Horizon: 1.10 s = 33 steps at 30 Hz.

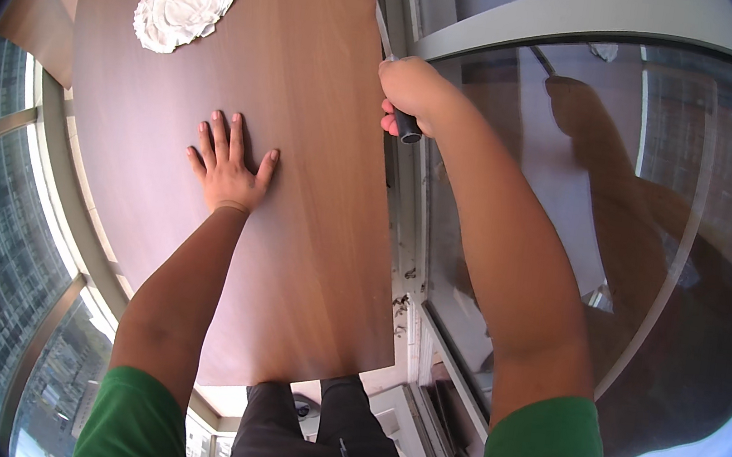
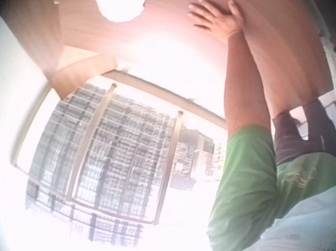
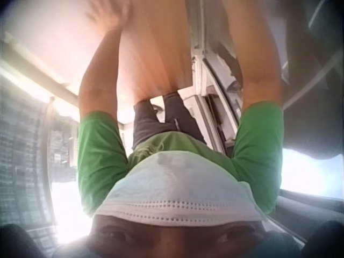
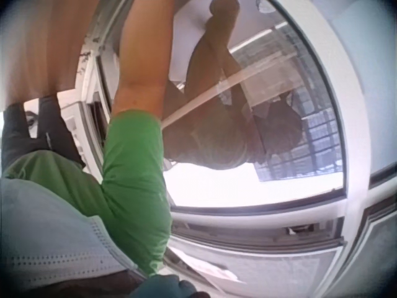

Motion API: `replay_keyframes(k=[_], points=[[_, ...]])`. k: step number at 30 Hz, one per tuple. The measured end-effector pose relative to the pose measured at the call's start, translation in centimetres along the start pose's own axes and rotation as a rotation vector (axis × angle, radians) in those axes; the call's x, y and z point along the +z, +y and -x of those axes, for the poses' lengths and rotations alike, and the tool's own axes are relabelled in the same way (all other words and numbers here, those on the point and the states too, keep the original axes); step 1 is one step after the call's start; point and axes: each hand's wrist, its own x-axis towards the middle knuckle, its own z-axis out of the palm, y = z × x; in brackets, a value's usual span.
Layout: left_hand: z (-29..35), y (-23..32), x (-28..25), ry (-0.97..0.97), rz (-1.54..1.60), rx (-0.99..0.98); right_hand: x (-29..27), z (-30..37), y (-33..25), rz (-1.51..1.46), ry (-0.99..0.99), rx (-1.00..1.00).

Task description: The person uses a tool to scrape the edge of a wooden panel and then wipes the surface with a cloth.

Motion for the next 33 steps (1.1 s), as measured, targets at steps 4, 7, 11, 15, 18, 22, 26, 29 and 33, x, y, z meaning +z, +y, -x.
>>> replay_keyframes(k=[4,7,11,15,18,22,26,29,33], points=[[0.0,0.1,0.0,-0.005,-0.001,-0.002,0.1,-1.6,-0.3,0.068,0.002,0.034],[0.2,-0.5,0.2,0.009,-0.012,-0.013,0.3,-1.6,-0.7,0.099,-0.035,0.029],[-0.1,0.4,-0.6,-0.056,-0.031,-0.014,1.1,-5.2,0.6,0.081,0.008,0.08],[0.0,0.1,-0.2,-0.018,-0.013,-0.009,1.0,-4.8,0.9,0.039,0.028,0.035],[0.0,-0.1,0.1,0.003,0.003,-0.008,0.3,-1.9,1.7,-0.006,-0.005,0.03],[0.2,-0.5,0.2,0.001,0.004,-0.019,0.8,2.5,4.5,-0.017,-0.045,0.078],[0.0,-0.2,0.2,-0.007,-0.002,-0.016,1.7,2.1,5.9,0.042,-0.056,0.066],[-0.1,0.1,0.1,0.017,0.011,-0.009,3.1,0.1,6.3,0.069,-0.056,0.068],[-0.1,0.2,0.2,0.021,0.007,0.004,2.5,-1.6,5.5,0.037,0.009,0.113]])
